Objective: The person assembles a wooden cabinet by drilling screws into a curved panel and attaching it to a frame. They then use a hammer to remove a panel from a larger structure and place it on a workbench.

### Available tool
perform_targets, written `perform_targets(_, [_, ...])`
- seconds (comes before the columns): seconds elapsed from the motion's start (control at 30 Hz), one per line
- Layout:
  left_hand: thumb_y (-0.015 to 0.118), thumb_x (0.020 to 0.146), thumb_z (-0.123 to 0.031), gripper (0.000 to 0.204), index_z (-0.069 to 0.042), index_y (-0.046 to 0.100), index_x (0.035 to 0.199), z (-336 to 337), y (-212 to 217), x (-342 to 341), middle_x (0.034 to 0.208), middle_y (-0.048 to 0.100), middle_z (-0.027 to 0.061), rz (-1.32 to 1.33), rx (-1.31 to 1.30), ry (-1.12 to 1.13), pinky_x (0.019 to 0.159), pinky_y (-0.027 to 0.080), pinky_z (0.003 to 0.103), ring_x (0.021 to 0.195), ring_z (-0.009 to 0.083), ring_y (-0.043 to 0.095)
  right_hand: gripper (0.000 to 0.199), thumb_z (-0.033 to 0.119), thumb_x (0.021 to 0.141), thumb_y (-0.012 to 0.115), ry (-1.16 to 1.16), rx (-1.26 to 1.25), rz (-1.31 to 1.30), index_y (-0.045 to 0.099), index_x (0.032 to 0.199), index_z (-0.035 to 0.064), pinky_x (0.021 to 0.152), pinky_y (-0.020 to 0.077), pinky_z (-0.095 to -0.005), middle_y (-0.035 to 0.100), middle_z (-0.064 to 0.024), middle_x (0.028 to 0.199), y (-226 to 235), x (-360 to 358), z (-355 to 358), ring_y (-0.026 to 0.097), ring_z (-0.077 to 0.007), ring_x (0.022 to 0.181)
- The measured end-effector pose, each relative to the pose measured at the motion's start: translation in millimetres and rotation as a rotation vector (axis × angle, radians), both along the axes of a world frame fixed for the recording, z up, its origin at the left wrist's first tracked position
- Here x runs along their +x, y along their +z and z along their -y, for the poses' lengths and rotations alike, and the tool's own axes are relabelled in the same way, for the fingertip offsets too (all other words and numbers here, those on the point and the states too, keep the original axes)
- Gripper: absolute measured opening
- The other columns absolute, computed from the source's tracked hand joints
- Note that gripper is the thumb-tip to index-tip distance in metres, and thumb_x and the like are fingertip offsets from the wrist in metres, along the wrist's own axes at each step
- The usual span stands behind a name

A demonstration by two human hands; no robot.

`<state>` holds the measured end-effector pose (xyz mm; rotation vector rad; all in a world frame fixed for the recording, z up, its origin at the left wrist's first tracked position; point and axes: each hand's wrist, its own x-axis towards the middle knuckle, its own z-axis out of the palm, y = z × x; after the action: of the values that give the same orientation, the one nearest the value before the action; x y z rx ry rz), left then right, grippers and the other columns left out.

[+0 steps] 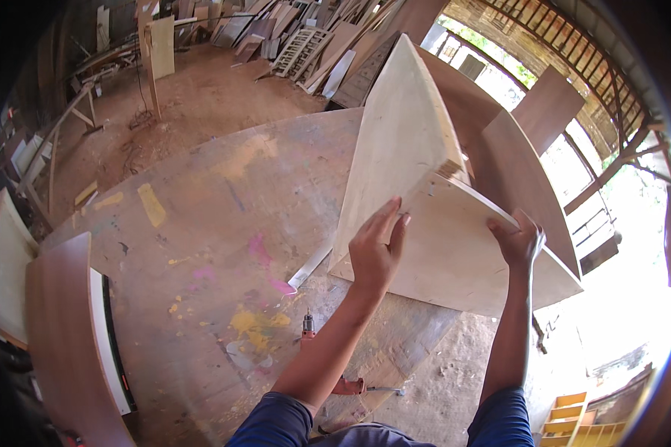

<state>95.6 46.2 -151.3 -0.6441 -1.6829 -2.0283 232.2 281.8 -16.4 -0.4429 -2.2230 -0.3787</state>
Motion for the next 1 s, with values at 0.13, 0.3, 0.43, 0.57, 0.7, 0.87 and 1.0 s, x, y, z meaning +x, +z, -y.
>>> perform_targets(0.13, [0.083, 0.089, -0.015, 0.033, -0.003, 0.076, 0.119, -3, -20, -11, 0.117, 0.077, 0.0154, 0.062, 0.047, -0.037, 0.089, 0.061, 0.033, 0.103, 0.0261, 0.078, 0.059, 0.049, 0.060, 0.096, 0.040, -0.031, -0.042, 0.054, 0.065, 0.0071, 0.053, 0.0443, -0.0412, 0.057, -0.0114, 0.058, -7, 0, -5, 0.050, -0.0264, 0.050])
perform_targets(0.3, [0.086, 0.084, -0.013, 0.035, -0.004, 0.076, 0.116, -9, -34, -21, 0.117, 0.077, 0.0151, 0.020, 0.108, -0.044, 0.088, 0.063, 0.033, 0.106, 0.0259, 0.077, 0.050, 0.037, 0.059, 0.095, 0.017, -0.056, -0.020, 0.058, 0.069, 0.0055, 0.053, 0.0444, -0.0403, 0.056, -0.0112, 0.058, -10, 1, -14, 0.051, -0.0274, 0.050])
perform_targets(0.43, [0.086, 0.084, -0.014, 0.037, -0.004, 0.076, 0.117, -12, -39, -21, 0.118, 0.077, 0.0153, 0.033, 0.140, -0.047, 0.090, 0.063, 0.035, 0.111, 0.0268, 0.075, 0.047, 0.036, 0.062, 0.092, 0.038, -0.040, -0.015, 0.059, 0.071, 0.0042, 0.054, 0.0443, -0.0398, 0.056, -0.0124, 0.059, -10, 1, -15, 0.055, -0.0278, 0.051])
perform_targets(0.57, [0.087, 0.084, -0.013, 0.038, -0.002, 0.076, 0.118, -15, -44, -22, 0.118, 0.076, 0.0160, 0.043, 0.152, -0.076, 0.093, 0.063, 0.034, 0.114, 0.0272, 0.074, 0.045, 0.036, 0.064, 0.089, 0.082, -0.019, -0.029, 0.060, 0.072, 0.0033, 0.054, 0.0450, -0.0397, 0.058, -0.0139, 0.060, -14, 4, -22, 0.056, -0.0277, 0.051])
perform_targets(0.7, [0.086, 0.085, -0.010, 0.036, 0.000, 0.075, 0.118, -13, -45, -26, 0.118, 0.076, 0.0171, 0.001, 0.114, -0.086, 0.097, 0.061, 0.033, 0.116, 0.0265, 0.073, 0.046, 0.037, 0.064, 0.090, 0.033, -0.156, 0.031, 0.059, 0.072, 0.0035, 0.054, 0.0454, -0.0398, 0.059, -0.0142, 0.061, -8, 5, -19, 0.056, -0.0273, 0.051])
perform_targets(0.87, [0.083, 0.089, -0.008, 0.028, 0.001, 0.077, 0.114, -5, -24, -17, 0.118, 0.077, 0.0183, 0.242, 0.130, -0.210, 0.101, 0.058, 0.035, 0.116, 0.0244, 0.073, 0.049, 0.039, 0.063, 0.092, -0.013, -0.112, 0.061, 0.058, 0.070, 0.0046, 0.054, 0.0460, -0.0388, 0.059, -0.0119, 0.059, -5, 4, -15, 0.055, -0.0258, 0.051])
perform_targets(1.0, [0.078, 0.096, -0.013, 0.024, 0.002, 0.077, 0.114, -6, -28, -23, 0.116, 0.078, 0.0166, 0.274, 0.173, -0.238, 0.099, 0.057, 0.033, 0.113, 0.0192, 0.073, 0.056, 0.049, 0.063, 0.093, 0.009, -0.145, 0.027, 0.056, 0.067, 0.0069, 0.054, 0.0459, -0.0380, 0.058, -0.0093, 0.057, -5, -3, -5, 0.054, -0.0243, 0.050])
